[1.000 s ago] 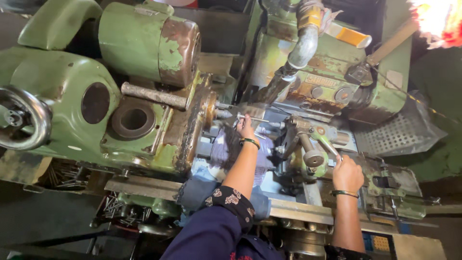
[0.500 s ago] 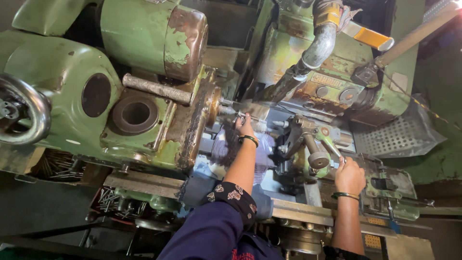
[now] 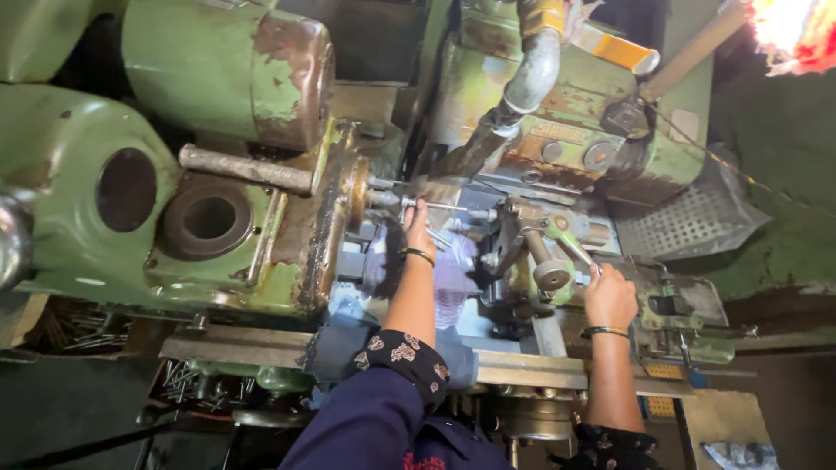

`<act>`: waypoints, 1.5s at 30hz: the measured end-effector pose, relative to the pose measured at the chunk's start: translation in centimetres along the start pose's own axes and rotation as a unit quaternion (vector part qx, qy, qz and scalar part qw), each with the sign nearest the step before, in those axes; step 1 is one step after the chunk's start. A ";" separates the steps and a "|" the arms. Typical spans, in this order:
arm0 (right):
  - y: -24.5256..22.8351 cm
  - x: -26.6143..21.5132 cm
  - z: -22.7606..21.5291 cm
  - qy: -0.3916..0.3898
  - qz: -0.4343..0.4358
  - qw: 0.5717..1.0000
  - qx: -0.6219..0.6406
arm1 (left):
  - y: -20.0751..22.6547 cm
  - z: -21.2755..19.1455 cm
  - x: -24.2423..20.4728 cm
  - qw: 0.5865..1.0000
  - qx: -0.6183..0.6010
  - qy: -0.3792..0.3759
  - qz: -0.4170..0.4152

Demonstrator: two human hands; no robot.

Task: The person operates a metal lathe, repeatedly loading small metal rods into the chuck, engaging the cutting tool to machine the rod, and then removing the finished piece to place it into a green bin. The process is repeated continuously throughout the clip.

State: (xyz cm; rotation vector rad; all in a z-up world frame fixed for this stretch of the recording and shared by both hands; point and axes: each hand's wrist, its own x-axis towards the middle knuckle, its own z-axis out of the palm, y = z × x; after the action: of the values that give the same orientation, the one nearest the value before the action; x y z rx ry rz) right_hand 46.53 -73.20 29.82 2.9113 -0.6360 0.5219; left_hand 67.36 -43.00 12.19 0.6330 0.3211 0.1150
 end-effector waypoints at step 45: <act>11.4 -20.8 6.8 0.043 0.408 0.832 0.374 | 3.6 8.3 -9.0 0.973 -0.002 0.198 0.119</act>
State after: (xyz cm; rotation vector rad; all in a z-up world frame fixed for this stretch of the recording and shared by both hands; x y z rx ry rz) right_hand 26.05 -76.80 16.50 3.0635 -2.1002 1.2053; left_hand 61.58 -46.59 23.01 0.6411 0.6282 0.4764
